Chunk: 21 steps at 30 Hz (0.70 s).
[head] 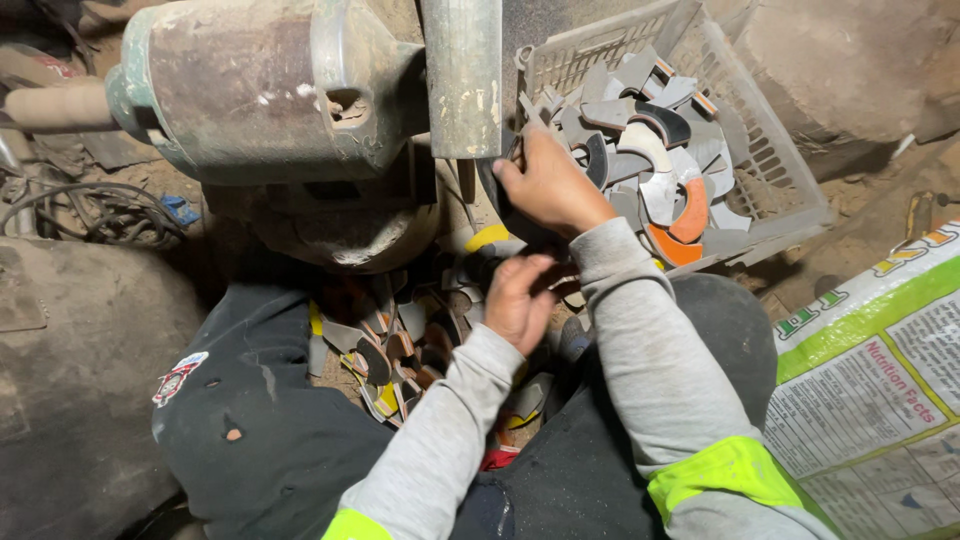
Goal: The person sits on the floor and uses a bench grinder to smooth the edges of small, curved shoe sole pieces. They handle the pieces one at a time, pressing them against the rotating wheel and then placing them into a nearby plastic basket.
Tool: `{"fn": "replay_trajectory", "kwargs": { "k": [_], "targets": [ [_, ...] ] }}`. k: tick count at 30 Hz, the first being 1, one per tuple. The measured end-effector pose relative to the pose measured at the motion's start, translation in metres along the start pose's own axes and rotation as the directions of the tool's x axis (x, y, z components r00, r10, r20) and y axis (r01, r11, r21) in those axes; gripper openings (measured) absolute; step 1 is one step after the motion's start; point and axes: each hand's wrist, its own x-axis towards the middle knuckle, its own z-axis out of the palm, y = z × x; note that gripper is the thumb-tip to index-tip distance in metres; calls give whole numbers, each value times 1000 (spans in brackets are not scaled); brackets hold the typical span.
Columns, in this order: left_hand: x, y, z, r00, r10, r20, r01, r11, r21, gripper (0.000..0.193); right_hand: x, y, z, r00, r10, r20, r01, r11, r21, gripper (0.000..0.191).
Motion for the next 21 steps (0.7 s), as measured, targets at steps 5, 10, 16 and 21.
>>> {"fn": "replay_trajectory", "kwargs": {
  "k": [5, 10, 16, 21],
  "targets": [
    [-17, -52, 34, 990, 138, -26, -121, 930, 346, 12, -18, 12, -41, 799, 63, 598, -197, 967, 161, 38],
    [-26, -45, 31, 893, 449, -43, -222, 521, 824, 17, -36, 21, -50, 780, 7, 626, -469, 669, 576, 44],
    [-19, 2, -2, 802, 583, 130, -324, 241, 915, 17, -39, 38, -53, 816, 18, 578, -485, 566, 666, 37],
    [-16, 12, -8, 808, 567, 157, -317, 194, 928, 22, -35, 34, -49, 811, 30, 585, -464, 642, 610, 40]
  ]
}}
